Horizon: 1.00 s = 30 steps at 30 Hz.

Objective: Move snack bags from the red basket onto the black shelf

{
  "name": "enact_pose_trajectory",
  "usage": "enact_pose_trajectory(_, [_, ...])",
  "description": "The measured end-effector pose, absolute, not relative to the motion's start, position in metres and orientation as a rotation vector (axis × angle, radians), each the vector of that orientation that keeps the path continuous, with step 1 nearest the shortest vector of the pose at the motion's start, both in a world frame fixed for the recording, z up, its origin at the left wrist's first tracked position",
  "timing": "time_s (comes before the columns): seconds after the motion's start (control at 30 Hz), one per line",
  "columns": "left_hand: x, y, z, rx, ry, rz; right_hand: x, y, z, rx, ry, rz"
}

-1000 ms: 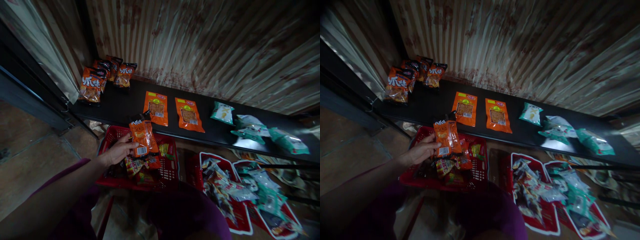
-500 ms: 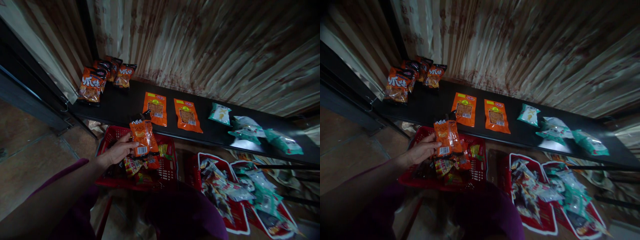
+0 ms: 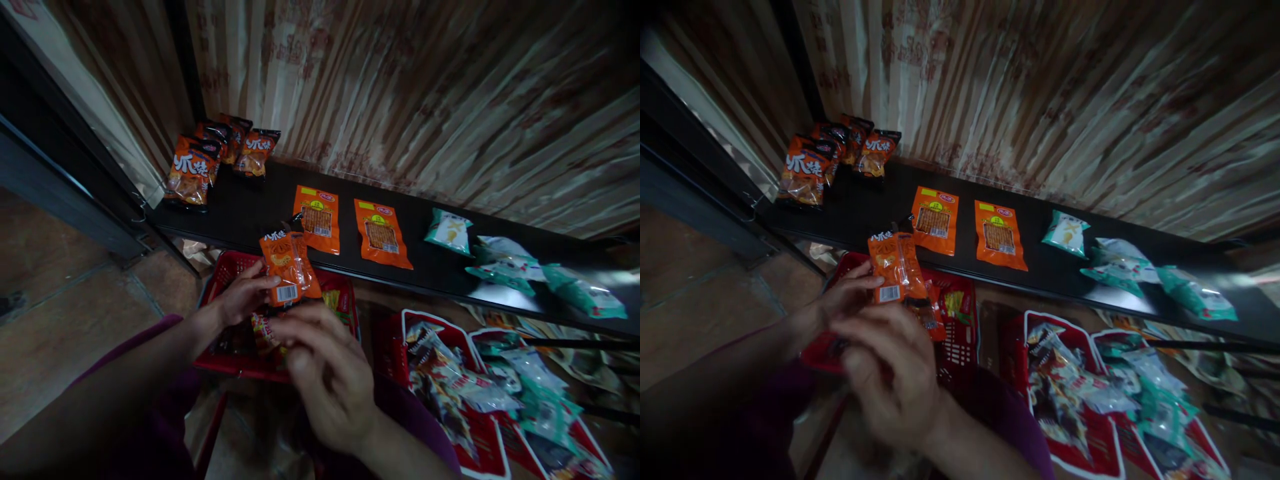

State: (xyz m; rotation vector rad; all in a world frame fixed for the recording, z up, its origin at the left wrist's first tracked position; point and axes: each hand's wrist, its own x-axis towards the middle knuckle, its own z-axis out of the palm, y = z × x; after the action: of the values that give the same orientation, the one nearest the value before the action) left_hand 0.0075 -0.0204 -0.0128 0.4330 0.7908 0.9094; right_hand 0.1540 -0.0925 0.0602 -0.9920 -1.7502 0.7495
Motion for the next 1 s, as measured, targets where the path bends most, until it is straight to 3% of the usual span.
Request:
enact_pose_trajectory(0.17, [0.003, -0.018, -0.008, 0.412, 0.864, 0.975, 0.179, -0.046, 0.03, -1.286, -1.195, 0.699])
enact_pose_trajectory(0.37, [0.0, -0.015, -0.01, 0.434, 0.84, 1.009, 0.188, -0.03, 0.011, -1.42, -0.752, 1.293])
enact_pose_trajectory(0.53, [0.0, -0.014, -0.011, 0.469, 0.815, 1.033, 0.176, -0.039, 0.009, -1.408, -0.661, 1.546])
enact_pose_trajectory(1.0, [0.005, -0.011, -0.008, 0.43, 0.818, 1.006, 0.173, -0.038, 0.0, -1.432, -0.944, 1.42])
